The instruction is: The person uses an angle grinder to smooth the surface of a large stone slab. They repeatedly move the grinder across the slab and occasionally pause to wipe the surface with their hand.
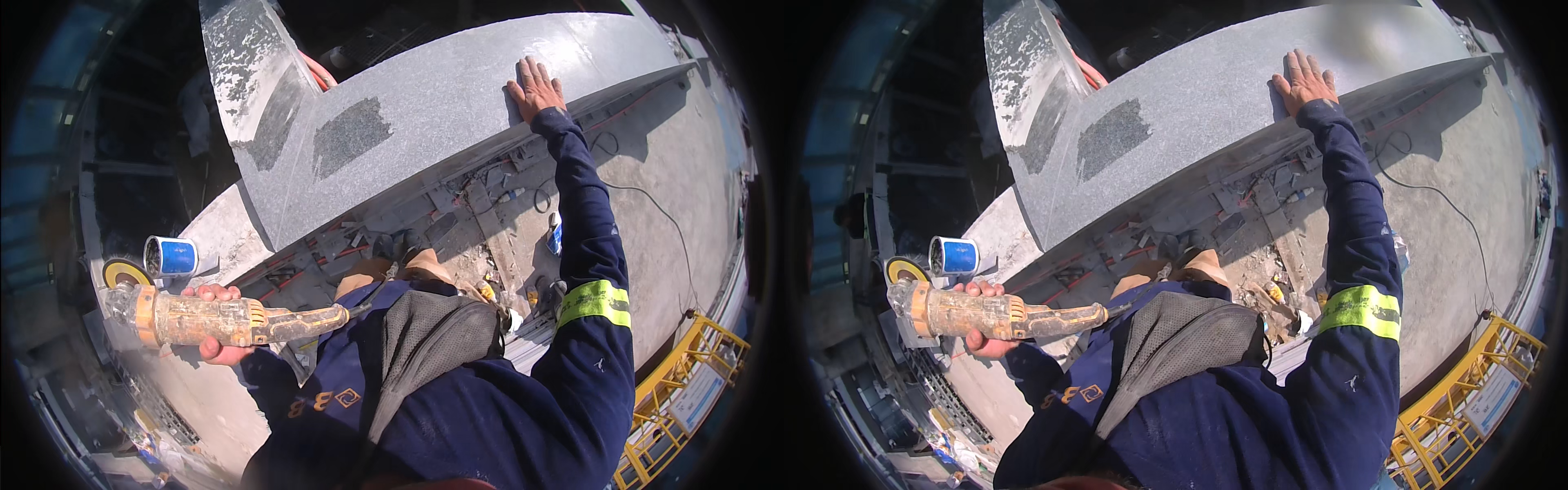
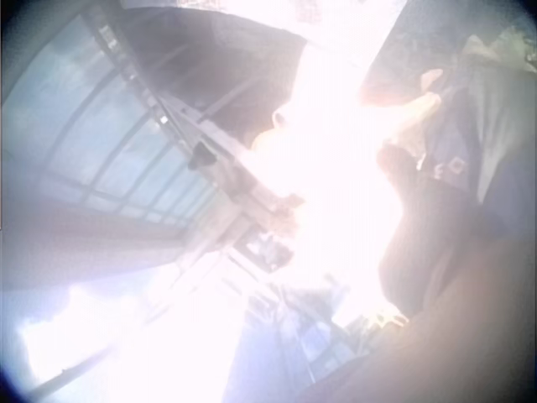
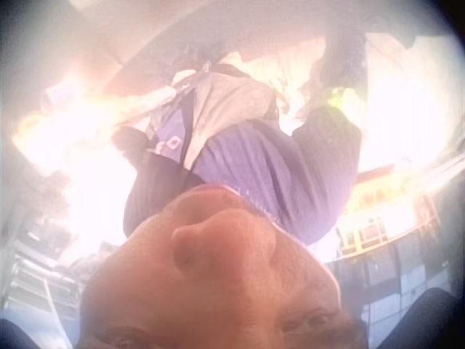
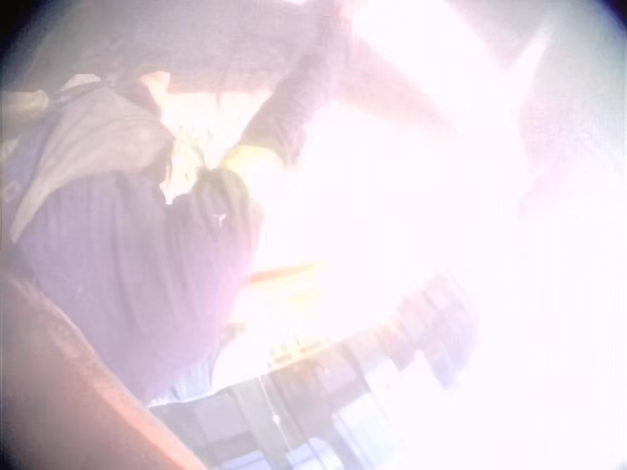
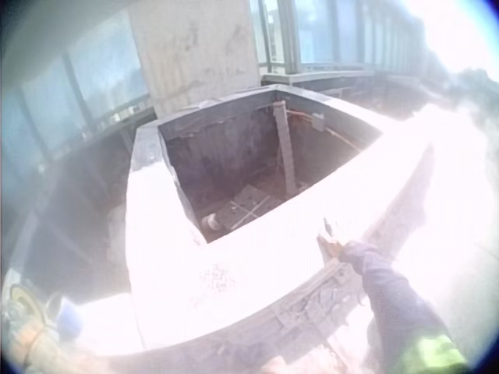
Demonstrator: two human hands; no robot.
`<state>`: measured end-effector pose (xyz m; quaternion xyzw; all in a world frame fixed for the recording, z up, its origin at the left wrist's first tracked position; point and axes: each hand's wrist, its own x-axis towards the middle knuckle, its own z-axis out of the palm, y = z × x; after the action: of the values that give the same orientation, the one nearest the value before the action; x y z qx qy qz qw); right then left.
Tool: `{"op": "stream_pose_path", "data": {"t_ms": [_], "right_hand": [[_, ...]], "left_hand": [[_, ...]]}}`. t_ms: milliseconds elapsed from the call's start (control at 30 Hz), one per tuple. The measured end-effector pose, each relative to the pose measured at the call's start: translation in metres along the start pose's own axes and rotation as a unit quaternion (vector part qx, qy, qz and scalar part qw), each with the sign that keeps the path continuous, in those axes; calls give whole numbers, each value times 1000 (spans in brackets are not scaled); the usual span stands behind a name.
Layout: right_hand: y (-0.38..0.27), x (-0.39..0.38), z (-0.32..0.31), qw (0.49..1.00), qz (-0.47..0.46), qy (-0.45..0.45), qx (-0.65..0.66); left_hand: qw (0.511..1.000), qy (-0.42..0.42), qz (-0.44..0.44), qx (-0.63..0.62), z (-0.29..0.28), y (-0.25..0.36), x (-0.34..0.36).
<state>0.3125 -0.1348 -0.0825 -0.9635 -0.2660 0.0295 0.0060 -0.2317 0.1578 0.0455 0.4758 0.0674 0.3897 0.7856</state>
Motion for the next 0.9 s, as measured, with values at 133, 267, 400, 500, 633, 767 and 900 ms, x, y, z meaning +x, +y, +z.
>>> {"op": "stream_pose_path", "data": {"t_ms": [133, 267, 400, 500, 633, 767, 900], "right_hand": [[126, 27, -15, 968, 238, -59, -46], [-2, 8, 2, 997, 65, 12, 32], [-205, -78, 15, 921, -372, 24, 116], [-278, -129, 14, 845, -527, -2, 89], [-150, -99, 7, 899, -430, 62, 58], [64, -58, -25, 990, 21, -54, -130], [136, -61, -49, 985, 167, 30, -36]], "left_hand": [[1000, -13, -1, 8, -5, 0, -2], [999, -37, -8, 10, -2, -1, -3], [1000, -11, 1, 1, 4, -6, -2], [1000, -9, 8, -2, 5, -6, -2], [1000, -29, -2, -4, 1, -6, 0], [999, -15, -18, -34, 1, -18, 6], [997, 29, -55, -44, 13, -52, 22]]}}
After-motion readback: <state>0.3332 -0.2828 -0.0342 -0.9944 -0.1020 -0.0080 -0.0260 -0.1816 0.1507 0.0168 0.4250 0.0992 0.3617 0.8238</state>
